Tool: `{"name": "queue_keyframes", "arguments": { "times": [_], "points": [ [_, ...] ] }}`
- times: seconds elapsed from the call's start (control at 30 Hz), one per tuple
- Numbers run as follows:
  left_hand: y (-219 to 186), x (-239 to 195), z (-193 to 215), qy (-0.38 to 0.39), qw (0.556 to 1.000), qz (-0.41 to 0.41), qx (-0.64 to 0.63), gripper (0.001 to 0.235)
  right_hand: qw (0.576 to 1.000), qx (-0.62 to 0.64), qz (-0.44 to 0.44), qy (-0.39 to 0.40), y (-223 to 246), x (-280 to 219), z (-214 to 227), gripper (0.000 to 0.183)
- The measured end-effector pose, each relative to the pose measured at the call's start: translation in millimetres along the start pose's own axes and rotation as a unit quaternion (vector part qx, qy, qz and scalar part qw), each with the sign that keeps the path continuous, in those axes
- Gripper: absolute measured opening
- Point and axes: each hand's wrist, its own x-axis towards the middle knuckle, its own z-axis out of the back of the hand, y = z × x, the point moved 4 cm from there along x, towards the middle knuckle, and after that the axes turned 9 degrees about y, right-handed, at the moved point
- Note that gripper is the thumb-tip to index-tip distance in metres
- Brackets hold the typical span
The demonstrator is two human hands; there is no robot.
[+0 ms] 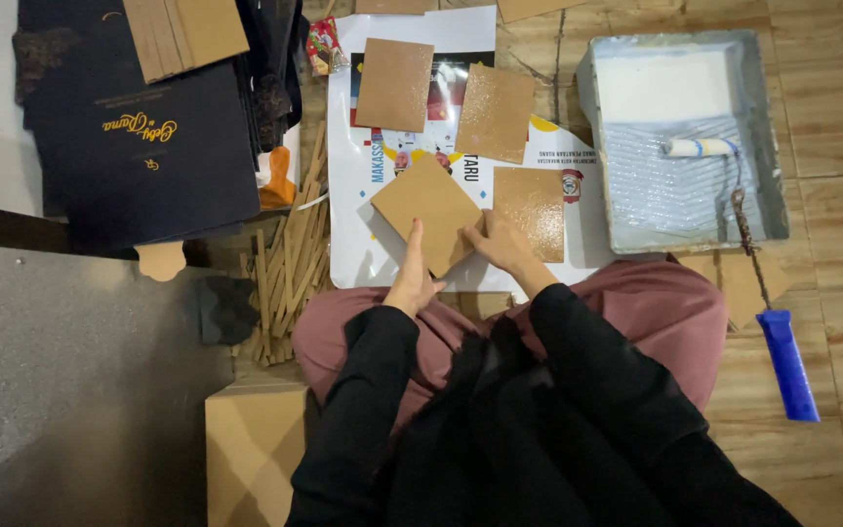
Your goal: The person sits on the floor and uses a paint roller to apply a white substance to small rectangular cardboard pieces. They repeatedly dip the roller into a tray, apply the substance to the cardboard, and stack the pieces.
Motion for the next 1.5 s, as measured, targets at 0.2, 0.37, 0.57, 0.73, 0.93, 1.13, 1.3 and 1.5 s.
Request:
{"name": "queue_keyframes", "arguments": {
  "times": [0.2, 0.37, 0.57, 0.73, 0.93, 1.13, 1.3, 1.5],
  "points": [
    [-3, -3, -2, -0.047, 0.997, 0.008, -0.068, 0.096, 0.975, -0.139, 0.124, -0.118, 2, -28, -11, 0.064],
    [11, 20, 34, -0.129, 0.986, -0.048, -0.098, 0.093, 0.958, 0.135, 0.107, -0.228, -52, -67, -36, 0.024],
    [11, 22, 35, -0.151, 0.984, -0.043, -0.079, 0.093, 0.767, 0.633, -0.094, -0.038, -117, -46, -66, 0.033],
    [8, 12, 29, -0.145, 0.984, -0.058, -0.084, 0.094, 0.678, 0.730, -0.084, -0.007, -130, -23, -62, 0.022],
    [17, 22, 41, -0.136, 0.984, -0.068, -0.090, 0.093, 0.629, 0.775, -0.060, -0.020, -147, 10, -50, 0.023],
    [8, 10, 29, -0.125, 0.986, -0.076, -0.079, 0.092, 0.641, 0.765, -0.051, -0.030, -155, 28, -33, 0.027],
    [11, 16, 34, -0.131, 0.985, -0.076, -0.082, 0.091, 0.667, 0.742, -0.051, -0.043, -148, 15, -34, 0.033],
    [31, 43, 71, -0.162, 0.979, -0.125, -0.015, 0.082, 0.846, 0.512, 0.041, -0.143, -126, -13, -42, 0.050]
  ]
}}
